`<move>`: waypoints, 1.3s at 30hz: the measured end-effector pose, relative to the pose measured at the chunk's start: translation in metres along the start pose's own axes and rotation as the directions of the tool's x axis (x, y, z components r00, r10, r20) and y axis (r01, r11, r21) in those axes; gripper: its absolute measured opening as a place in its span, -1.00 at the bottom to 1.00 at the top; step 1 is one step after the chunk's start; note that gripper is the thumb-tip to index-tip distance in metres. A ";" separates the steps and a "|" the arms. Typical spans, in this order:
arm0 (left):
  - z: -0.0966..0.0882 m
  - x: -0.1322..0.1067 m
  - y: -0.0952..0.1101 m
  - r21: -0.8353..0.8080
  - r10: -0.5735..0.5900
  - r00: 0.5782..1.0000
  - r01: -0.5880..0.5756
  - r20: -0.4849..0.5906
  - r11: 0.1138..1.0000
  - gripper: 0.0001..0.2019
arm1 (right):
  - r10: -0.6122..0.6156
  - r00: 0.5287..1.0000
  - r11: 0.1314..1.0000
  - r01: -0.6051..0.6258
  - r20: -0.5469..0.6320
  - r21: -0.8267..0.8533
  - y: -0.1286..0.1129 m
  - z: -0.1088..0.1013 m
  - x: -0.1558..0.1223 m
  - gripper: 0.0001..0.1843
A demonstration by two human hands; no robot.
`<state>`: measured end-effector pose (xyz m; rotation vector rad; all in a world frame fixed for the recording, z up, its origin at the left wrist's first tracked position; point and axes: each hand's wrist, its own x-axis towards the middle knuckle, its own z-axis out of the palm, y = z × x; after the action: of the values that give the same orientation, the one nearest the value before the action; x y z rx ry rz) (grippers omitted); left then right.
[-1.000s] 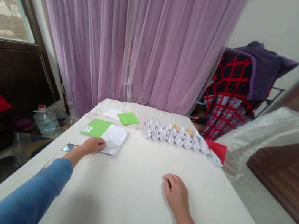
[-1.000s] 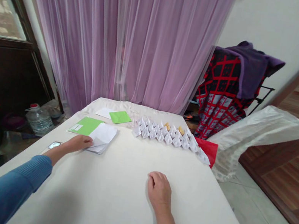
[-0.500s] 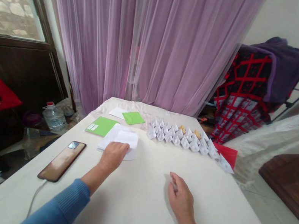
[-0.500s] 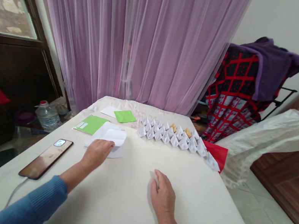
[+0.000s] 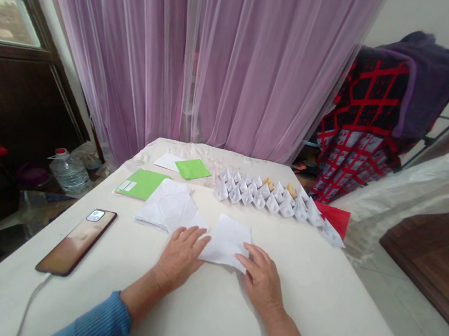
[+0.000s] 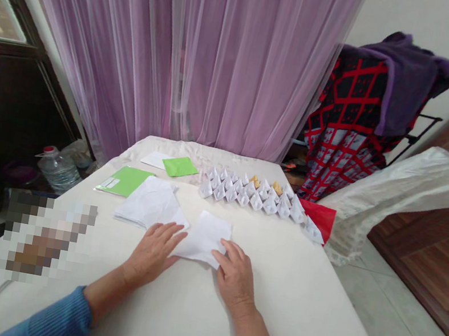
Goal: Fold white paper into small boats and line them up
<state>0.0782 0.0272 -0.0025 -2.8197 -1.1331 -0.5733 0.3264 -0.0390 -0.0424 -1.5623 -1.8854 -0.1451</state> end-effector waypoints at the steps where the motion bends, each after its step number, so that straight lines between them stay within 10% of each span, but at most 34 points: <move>1: -0.001 0.001 -0.009 0.022 -0.044 0.999 0.043 0.029 0.999 -0.51 | 0.078 0.996 0.997 -0.077 -0.045 0.019 0.008 0.000 -0.001 -0.54; 9: -0.011 0.032 -0.037 0.142 -0.134 0.924 0.087 0.359 0.986 -0.72 | 0.284 0.954 0.939 -0.256 -0.099 0.228 0.028 0.005 -0.005 -0.70; 28: -0.025 0.069 -0.018 0.326 -0.111 0.910 -0.027 0.400 0.945 -0.82 | 0.188 0.982 0.975 -0.187 0.005 0.123 0.010 -0.003 0.000 -0.70; 39: -0.058 0.052 -0.115 0.312 -0.047 0.895 -0.105 0.443 0.944 -0.81 | 0.319 0.947 0.939 -0.319 0.019 0.131 0.006 -0.004 -0.002 -0.67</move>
<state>0.0162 0.1354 0.0600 -2.7229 -1.1089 0.2720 0.3337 -0.0410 -0.0420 -1.7472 -1.5773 0.1200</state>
